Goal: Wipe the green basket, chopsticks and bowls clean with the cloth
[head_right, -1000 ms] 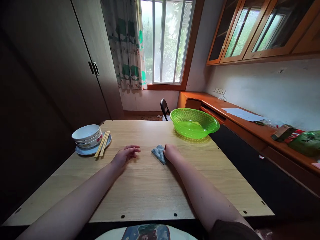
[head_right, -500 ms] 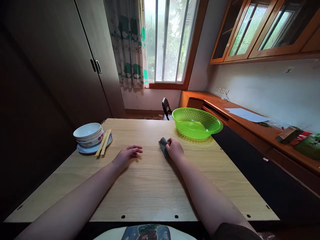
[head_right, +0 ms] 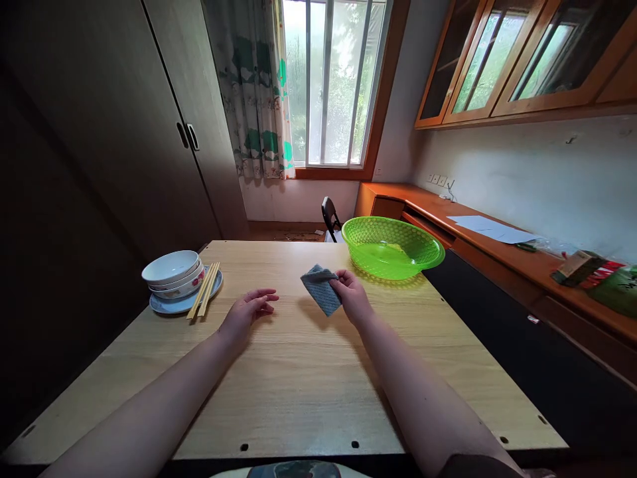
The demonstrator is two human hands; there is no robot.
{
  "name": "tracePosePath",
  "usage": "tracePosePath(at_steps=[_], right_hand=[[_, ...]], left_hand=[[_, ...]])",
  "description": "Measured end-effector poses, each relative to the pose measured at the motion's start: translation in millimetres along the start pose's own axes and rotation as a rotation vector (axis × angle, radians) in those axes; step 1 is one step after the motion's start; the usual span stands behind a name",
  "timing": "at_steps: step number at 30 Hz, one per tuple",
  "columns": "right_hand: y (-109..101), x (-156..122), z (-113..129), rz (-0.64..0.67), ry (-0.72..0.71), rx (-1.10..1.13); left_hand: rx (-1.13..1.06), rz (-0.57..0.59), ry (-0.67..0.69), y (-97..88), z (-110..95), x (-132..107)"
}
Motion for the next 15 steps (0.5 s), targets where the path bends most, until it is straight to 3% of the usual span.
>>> tracePosePath(at_steps=[6, 15], right_hand=[[-1.4, -1.1, -0.9, -0.05, -0.109, -0.117], [15.9, -14.3, -3.9, 0.157, 0.153, 0.021]], left_hand=[[0.069, 0.007, 0.094, -0.3, 0.6, 1.0], [0.304, 0.188, 0.279, 11.1, 5.4, -10.1]])
Point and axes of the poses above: each hand's wrist, its own x-axis towards the middle knuckle, its own y-axis out of the palm, z = x × y, the point moved 1 cm from there along x, towards the middle knuckle, and after that the axes turned 13 degrees about x, right-handed, at the moved point
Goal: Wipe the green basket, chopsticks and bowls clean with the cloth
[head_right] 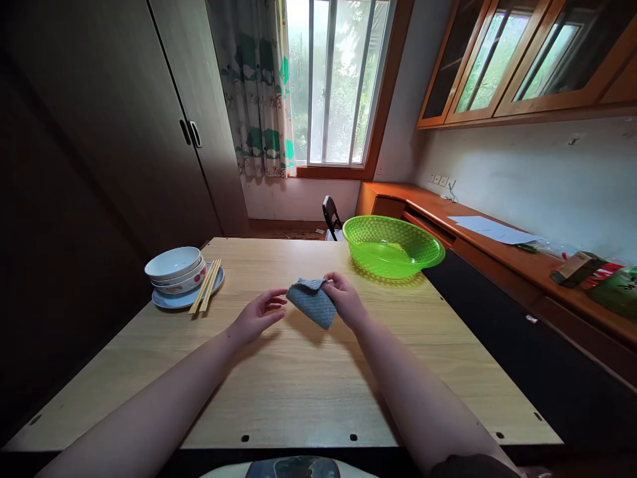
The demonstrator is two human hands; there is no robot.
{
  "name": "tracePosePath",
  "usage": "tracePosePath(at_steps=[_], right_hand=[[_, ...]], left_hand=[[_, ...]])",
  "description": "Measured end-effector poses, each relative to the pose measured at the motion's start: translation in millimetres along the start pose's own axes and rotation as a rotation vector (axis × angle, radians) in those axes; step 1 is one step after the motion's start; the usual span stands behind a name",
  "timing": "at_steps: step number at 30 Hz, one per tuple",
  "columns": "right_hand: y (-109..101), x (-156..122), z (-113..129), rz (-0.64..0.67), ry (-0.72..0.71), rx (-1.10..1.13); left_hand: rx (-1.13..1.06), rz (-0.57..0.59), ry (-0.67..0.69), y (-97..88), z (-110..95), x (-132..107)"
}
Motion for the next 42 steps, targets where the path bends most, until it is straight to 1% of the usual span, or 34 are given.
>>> tracePosePath(at_steps=[3, 5, 7, 10, 11, 13, 16, 18, 20, 21, 22, 24, 25, 26, 27, 29, 31, 32, 35, 38, 40, 42], right_hand=[[8.3, -4.6, -8.6, 0.152, 0.168, -0.063], [12.4, -6.4, -15.4, 0.227, 0.244, -0.069], [14.1, -6.2, -21.0, 0.219, 0.242, -0.055], [13.7, -4.5, -24.6, 0.106, 0.144, -0.029], [13.9, -4.6, -25.0, 0.081, 0.127, 0.001], [15.7, -6.7, -27.1, 0.092, 0.171, 0.097], [20.3, -10.9, -37.7, 0.173, 0.318, 0.24], [20.7, -10.4, -49.9, 0.193, 0.365, 0.256], [16.7, -5.6, -61.6, 0.166, 0.325, 0.19], [13.0, -1.8, -65.3, 0.132, 0.26, 0.123], [8.3, 2.5, -66.6, 0.079, 0.16, 0.021], [-2.5, 10.6, -62.5, -0.051, -0.069, -0.239], [-7.8, 13.7, -58.1, -0.121, -0.167, -0.338], [-12.4, 16.2, -53.4, -0.172, -0.22, -0.389], [-16.0, 17.9, -49.3, -0.193, -0.223, -0.385], [-19.7, 19.3, -45.3, -0.176, -0.123, -0.28], [-18.0, 17.8, -48.1, -0.126, 0.012, -0.158], [-15.3, 16.2, -51.6, -0.098, 0.06, -0.121], [-2.9, 9.6, -64.7, 0.012, 0.148, -0.04], [8.8, 3.4, -71.5, 0.143, 0.238, 0.082], [12.2, 1.0, -68.8, 0.167, 0.252, 0.134], [11.8, 0.1, -63.0, 0.16, 0.27, 0.157]], left_hand=[[-0.019, 0.043, 0.026, 6.2, 3.5, 0.1], [-0.058, 0.053, 0.011, 8.9, 6.9, 1.3], [-0.079, 0.029, -0.009, 9.2, 10.0, 3.0], [-0.047, -0.023, -0.048, 5.2, 11.3, 4.9], [-0.033, -0.019, -0.058, 3.4, 10.4, 5.0], [0.017, 0.024, -0.033, 0.1, 6.6, 4.4], [0.199, 0.096, 0.091, -2.7, -1.0, 2.6], [0.267, 0.078, 0.115, -3.4, -3.3, 2.1], [0.206, 0.066, 0.038, -3.5, -2.5, 2.6], [0.143, 0.066, -0.017, -3.6, -1.4, 3.1], [0.073, 0.079, -0.074, -3.7, -0.3, 3.8], [-0.064, 0.101, -0.171, -4.3, 1.0, 5.1], [-0.121, 0.092, -0.209, -5.0, 1.1, 5.7], [-0.163, 0.069, -0.244, -5.9, 0.8, 6.2], [-0.191, 0.039, -0.276, -6.9, 0.3, 6.4], [-0.221, -0.023, -0.325, -8.8, -1.9, 6.2], [-0.255, -0.041, -0.351, -9.6, -5.5, 4.9], [-0.28, -0.032, -0.362, -9.4, -7.7, 3.9], [-0.35, 0.044, -0.378, -7.0, -14.3, 1.4], [-0.405, 0.086, -0.348, -4.0, -16.6, 1.2], [-0.408, 0.084, -0.335, -2.8, -14.5, 2.1], [-0.397, 0.106, -0.317, -2.1, -10.7, 2.9]])
Point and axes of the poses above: each hand's wrist, its own x-axis towards the middle knuckle, its own y-axis out of the palm, z = x × y, the point moved 1 cm from there along x, towards the middle knuckle, and after that the axes turned 13 degrees about x, right-handed, at the moved point
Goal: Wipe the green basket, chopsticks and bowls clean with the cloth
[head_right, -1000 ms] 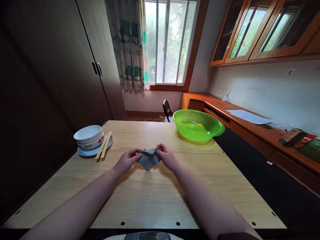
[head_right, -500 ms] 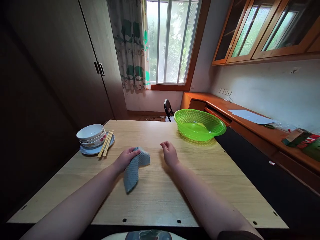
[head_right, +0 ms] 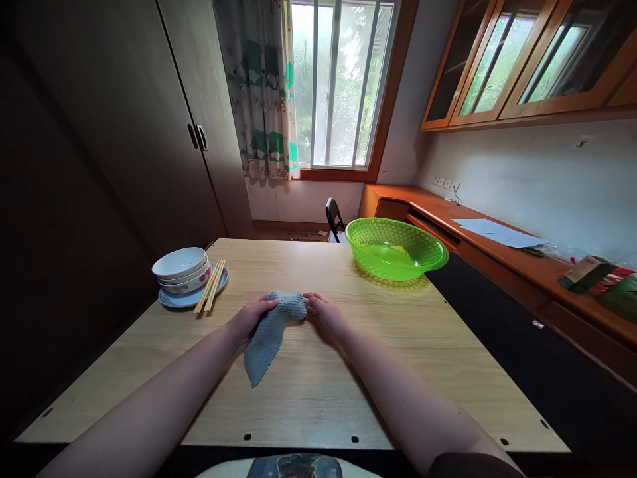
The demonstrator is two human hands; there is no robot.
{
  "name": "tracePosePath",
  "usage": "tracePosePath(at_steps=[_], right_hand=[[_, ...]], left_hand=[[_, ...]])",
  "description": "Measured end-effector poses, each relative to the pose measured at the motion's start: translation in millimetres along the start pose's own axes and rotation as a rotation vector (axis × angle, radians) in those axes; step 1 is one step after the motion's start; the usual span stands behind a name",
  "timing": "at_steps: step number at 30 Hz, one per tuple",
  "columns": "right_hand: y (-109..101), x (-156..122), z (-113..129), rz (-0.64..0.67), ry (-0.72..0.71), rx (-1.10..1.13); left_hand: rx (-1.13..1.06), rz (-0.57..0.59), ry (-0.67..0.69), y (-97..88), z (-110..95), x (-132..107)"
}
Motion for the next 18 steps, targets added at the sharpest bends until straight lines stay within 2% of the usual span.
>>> tracePosePath(at_steps=[3, 5, 7, 9, 11, 13, 15, 18], right_hand=[[-4.0, -0.5, 6.4, 0.012, 0.052, 0.007], [-9.8, 2.0, 7.2, -0.032, 0.019, -0.055], [-16.9, 5.3, 6.5, -0.134, -0.07, -0.22], [-23.0, 7.5, 6.2, -0.225, -0.186, -0.453], [-26.6, 8.0, 7.2, -0.259, -0.28, -0.642], [-28.2, 7.3, 9.4, -0.27, -0.327, -0.75], [-28.2, 5.6, 12.6, -0.291, -0.349, -0.85], [-24.5, 1.4, 17.1, -0.285, -0.343, -1.062]], left_hand=[[0.026, 0.082, 0.016, -2.7, 6.9, 2.6], [0.098, 0.098, 0.008, -5.4, 12.8, 5.3], [0.266, 0.024, 0.024, -9.2, 18.4, 9.0], [0.515, -0.124, 0.058, -13.3, 21.6, 12.3], [0.782, -0.268, 0.114, -16.0, 20.7, 13.1], [1.01, -0.318, 0.218, -16.2, 15.9, 10.6], [1.164, -0.201, 0.341, -14.0, 10.2, 6.2], [1.253, 0.137, 0.458, -10.2, 7.1, -0.2]])
Point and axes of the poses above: each hand's wrist, its own x-axis towards the middle knuckle, its own y-axis out of the palm, z = x × y, the point moved 1 cm from there along x, towards the middle knuckle, and after that the axes turned 13 degrees about x, right-handed, at the moved point
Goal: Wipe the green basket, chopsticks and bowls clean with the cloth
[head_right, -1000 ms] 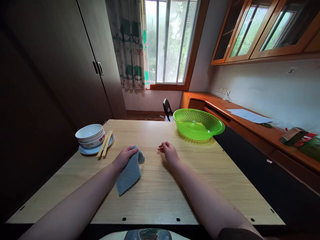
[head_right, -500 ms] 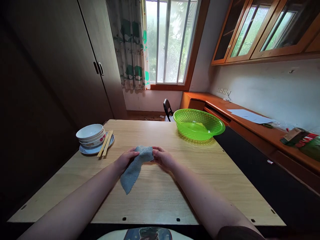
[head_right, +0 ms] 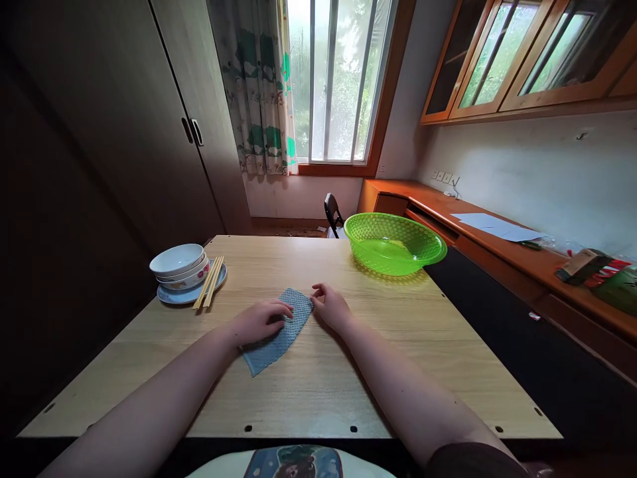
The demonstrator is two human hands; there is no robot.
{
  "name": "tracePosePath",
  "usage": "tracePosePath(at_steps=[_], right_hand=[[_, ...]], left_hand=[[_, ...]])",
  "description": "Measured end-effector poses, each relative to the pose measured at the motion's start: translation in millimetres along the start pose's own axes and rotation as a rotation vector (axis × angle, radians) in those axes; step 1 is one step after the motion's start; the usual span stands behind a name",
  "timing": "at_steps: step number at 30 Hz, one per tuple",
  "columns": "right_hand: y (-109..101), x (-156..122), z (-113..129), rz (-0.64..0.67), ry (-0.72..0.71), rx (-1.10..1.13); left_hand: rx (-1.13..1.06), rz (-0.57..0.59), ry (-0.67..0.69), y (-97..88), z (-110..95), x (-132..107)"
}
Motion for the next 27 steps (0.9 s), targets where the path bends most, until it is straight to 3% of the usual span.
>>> tracePosePath(at_steps=[3, 7, 9, 12, 14, 17, 22, 27], right_hand=[[1.3, -4.9, 8.1, 0.144, -0.037, -0.161], [7.5, -10.6, 15.6, 0.332, -0.169, -0.312], [8.5, -10.9, 15.7, 0.319, -0.207, -0.403], [6.7, -9.8, 14.0, 0.214, -0.204, -0.484], [5.9, -9.7, 13.4, 0.212, -0.203, -0.424], [7.3, -10.4, 12.6, 0.311, -0.225, -0.326], [5.0, -7.3, 6.9, 0.29, -0.177, -0.481], [-6.0, -3.3, 10.1, 0.216, -0.179, -0.458]], left_hand=[[0.001, 0.103, 0.077, 6.0, 0.1, -3.3], [0.012, 0.081, -0.091, 18.5, 4.4, -4.4], [0.03, 0.015, -0.149, 18.7, 5.0, -4.0], [0.072, -0.029, -0.077, 9.5, 4.7, -3.6], [0.072, 0.028, -0.003, 2.2, 5.4, -4.2], [0.069, 0.155, 0.051, -0.8, 7.3, -6.5], [0.06, 0.262, 0.106, 12.9, 5.5, -9.8], [0.041, 0.227, 0.149, 16.8, 2.9, -6.6]])
Point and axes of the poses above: each hand's wrist, its own x-axis towards the middle knuckle, its own y-axis out of the palm, z = x × y, the point moved 1 cm from there along x, towards the middle knuckle, and after that the axes turned 13 degrees about x, right-handed, at the moved point
